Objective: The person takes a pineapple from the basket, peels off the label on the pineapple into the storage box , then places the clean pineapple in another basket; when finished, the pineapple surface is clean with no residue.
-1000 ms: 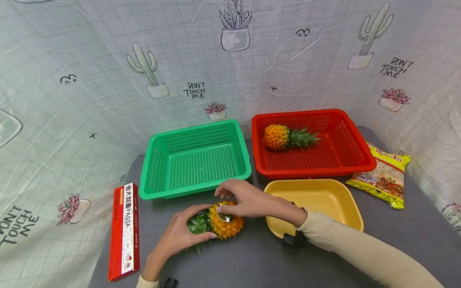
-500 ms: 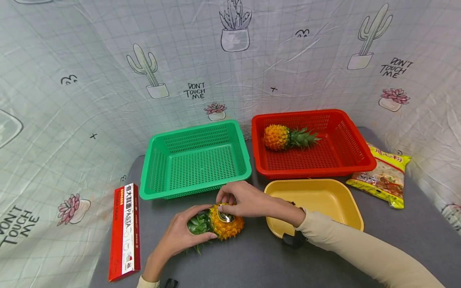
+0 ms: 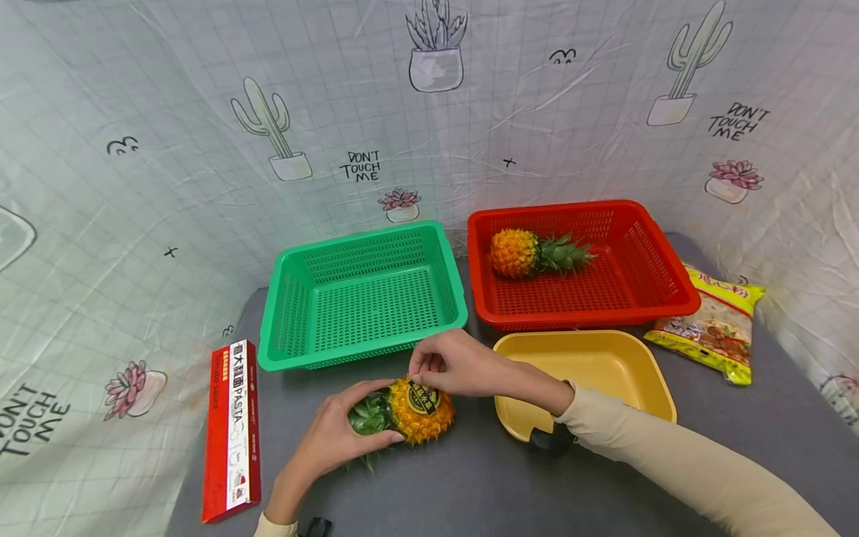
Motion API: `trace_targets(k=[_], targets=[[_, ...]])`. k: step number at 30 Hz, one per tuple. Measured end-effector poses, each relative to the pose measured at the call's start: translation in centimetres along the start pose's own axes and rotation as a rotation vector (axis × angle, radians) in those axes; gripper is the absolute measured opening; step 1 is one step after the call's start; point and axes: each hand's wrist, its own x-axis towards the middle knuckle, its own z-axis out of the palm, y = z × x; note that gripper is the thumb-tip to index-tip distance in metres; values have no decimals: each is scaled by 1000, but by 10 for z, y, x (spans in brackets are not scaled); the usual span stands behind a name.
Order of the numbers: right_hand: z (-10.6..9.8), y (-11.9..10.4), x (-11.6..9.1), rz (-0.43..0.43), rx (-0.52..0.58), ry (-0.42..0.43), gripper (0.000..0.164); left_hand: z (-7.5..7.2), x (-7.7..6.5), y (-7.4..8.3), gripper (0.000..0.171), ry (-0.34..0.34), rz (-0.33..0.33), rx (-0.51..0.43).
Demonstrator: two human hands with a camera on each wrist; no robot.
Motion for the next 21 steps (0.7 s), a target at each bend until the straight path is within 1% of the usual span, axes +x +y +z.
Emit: trace_targets(k=[8, 9, 12, 17, 21], targets=[[-19, -4, -6, 21, 16, -5, 6, 0, 1, -1, 71, 1, 1, 7], [-22, -3, -7, 25, 18, -5, 6, 0, 1, -2, 71, 2, 10, 8], [-29, 0, -10, 39, 33, -2, 6, 0, 0, -2, 71, 6, 10, 10], [-40, 6, -18, 78, 66, -2, 6, 0, 0, -2, 71, 6, -16, 10], [-48, 10, -25, 90, 70, -8, 5, 1, 0, -2, 72, -2, -17, -3]])
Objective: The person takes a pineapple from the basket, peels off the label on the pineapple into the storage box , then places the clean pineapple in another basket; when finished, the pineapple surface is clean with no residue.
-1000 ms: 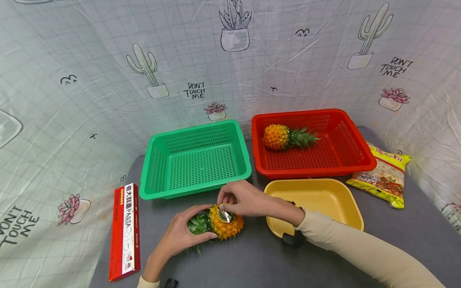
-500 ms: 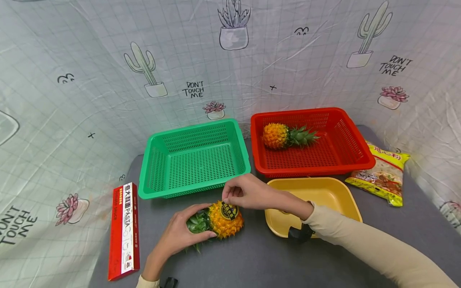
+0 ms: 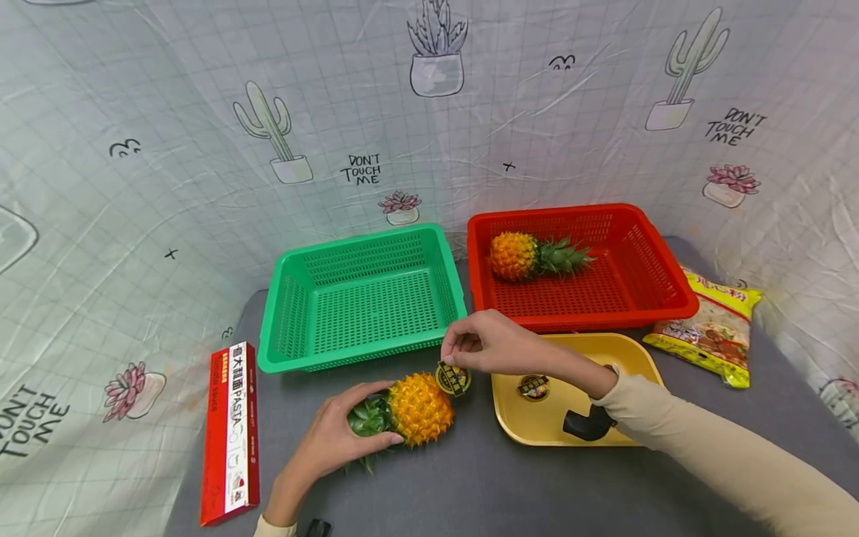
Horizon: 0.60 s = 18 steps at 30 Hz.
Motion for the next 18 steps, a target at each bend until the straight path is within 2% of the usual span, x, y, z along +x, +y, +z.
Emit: trace_targets(k=[18], targets=[[-18, 31, -40, 96, 13, -28, 6, 0, -1, 3, 73, 4, -22, -10]])
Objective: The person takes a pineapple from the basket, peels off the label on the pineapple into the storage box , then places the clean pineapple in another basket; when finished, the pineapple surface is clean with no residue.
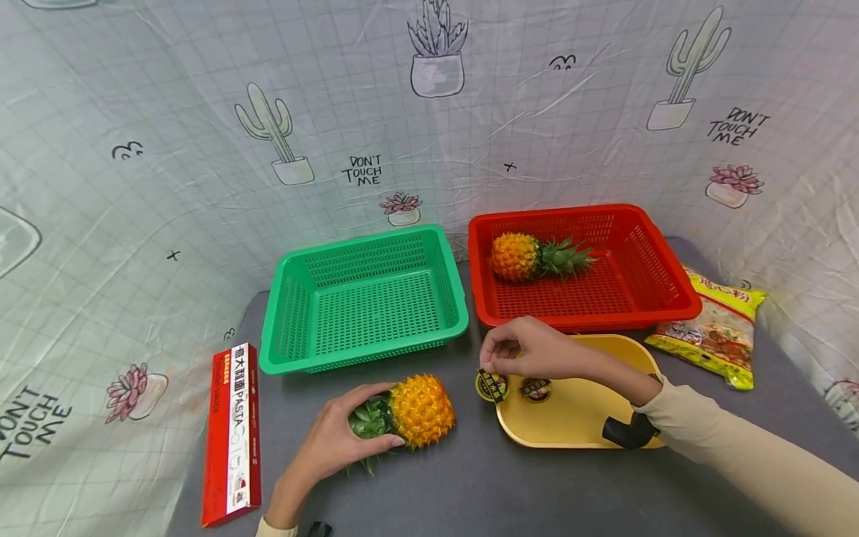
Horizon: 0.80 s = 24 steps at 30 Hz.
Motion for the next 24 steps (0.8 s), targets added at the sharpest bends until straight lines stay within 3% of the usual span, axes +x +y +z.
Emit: trace_targets(k=[11, 24], targets=[[-11, 19, -23, 34, -44, -52, 8, 0, 0, 1, 73, -8, -6, -4], [-3, 38, -32, 17, -34, -180, 15, 1, 0, 3, 73, -12, -22, -18]])
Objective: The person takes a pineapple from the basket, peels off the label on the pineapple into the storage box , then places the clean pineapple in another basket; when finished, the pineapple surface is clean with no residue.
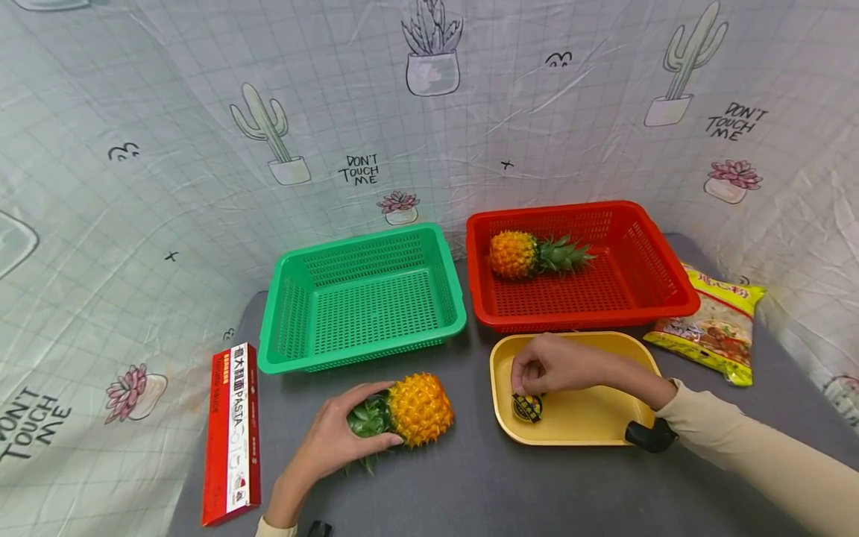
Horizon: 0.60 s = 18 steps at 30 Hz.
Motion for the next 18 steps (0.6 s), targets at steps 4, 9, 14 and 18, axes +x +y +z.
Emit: trace_targets(k=[4, 9, 14, 18], targets=[[3, 5, 3, -6, -22, -14, 19, -1, -1, 1, 73, 3, 1, 2], [5, 12, 5, -23, -56, -8, 21, 0, -1, 0, 73, 5, 3, -2], [7, 14, 8, -40, -72, -18, 21, -1, -1, -1, 72, 6, 11, 1], [9, 15, 11, -58, -104, -18, 21, 0, -1, -1, 73, 6, 12, 1]])
